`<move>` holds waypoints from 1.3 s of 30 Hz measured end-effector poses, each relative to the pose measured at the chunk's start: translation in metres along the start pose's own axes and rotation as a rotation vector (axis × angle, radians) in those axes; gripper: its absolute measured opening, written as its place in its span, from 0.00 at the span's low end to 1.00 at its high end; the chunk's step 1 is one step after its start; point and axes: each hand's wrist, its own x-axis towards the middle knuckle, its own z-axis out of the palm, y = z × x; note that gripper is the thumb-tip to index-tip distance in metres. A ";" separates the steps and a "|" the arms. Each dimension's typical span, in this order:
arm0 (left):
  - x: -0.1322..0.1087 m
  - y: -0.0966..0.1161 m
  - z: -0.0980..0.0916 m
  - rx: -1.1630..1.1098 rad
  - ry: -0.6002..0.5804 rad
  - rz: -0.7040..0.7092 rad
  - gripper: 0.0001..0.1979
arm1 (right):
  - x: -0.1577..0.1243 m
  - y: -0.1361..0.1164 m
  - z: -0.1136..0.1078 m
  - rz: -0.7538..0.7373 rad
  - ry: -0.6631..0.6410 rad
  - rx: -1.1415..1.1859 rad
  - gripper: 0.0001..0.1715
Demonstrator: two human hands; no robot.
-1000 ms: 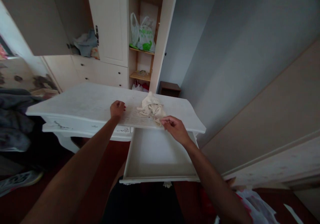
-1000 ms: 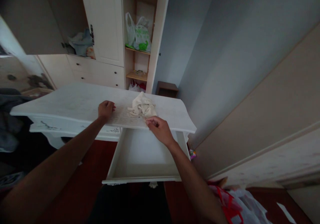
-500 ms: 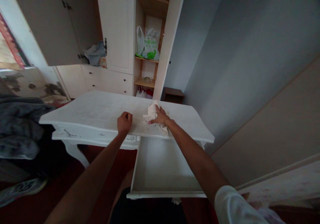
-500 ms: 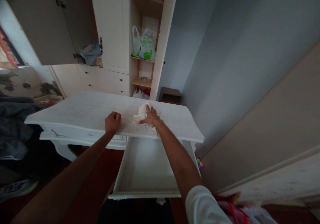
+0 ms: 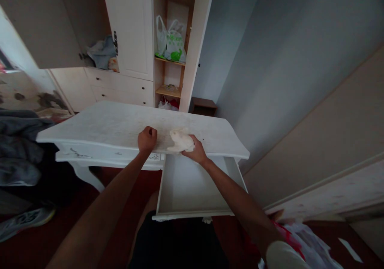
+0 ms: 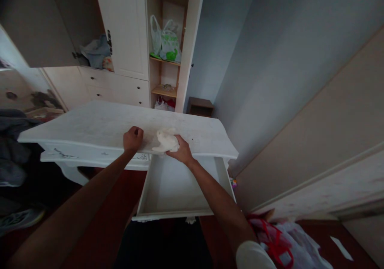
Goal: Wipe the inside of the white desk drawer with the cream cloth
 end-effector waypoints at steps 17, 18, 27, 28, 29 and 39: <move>-0.060 0.006 0.009 0.284 -0.083 0.300 0.19 | -0.122 0.072 -0.100 0.612 -0.008 -0.653 0.33; -0.064 0.005 0.011 0.278 -0.067 0.307 0.19 | -0.117 0.072 -0.095 0.629 0.013 -0.719 0.34; -0.078 -0.011 0.016 0.160 -0.025 0.388 0.23 | -0.060 0.066 -0.007 0.743 0.236 -0.809 0.29; -0.079 -0.013 0.015 0.146 -0.025 0.406 0.24 | -0.057 0.064 0.003 0.736 0.261 -0.804 0.29; -0.079 -0.016 0.015 0.134 -0.021 0.426 0.24 | -0.054 0.062 0.013 0.724 0.277 -0.799 0.29; -0.079 -0.029 0.025 0.104 0.065 0.496 0.22 | -0.047 0.037 0.069 0.595 0.130 -0.775 0.27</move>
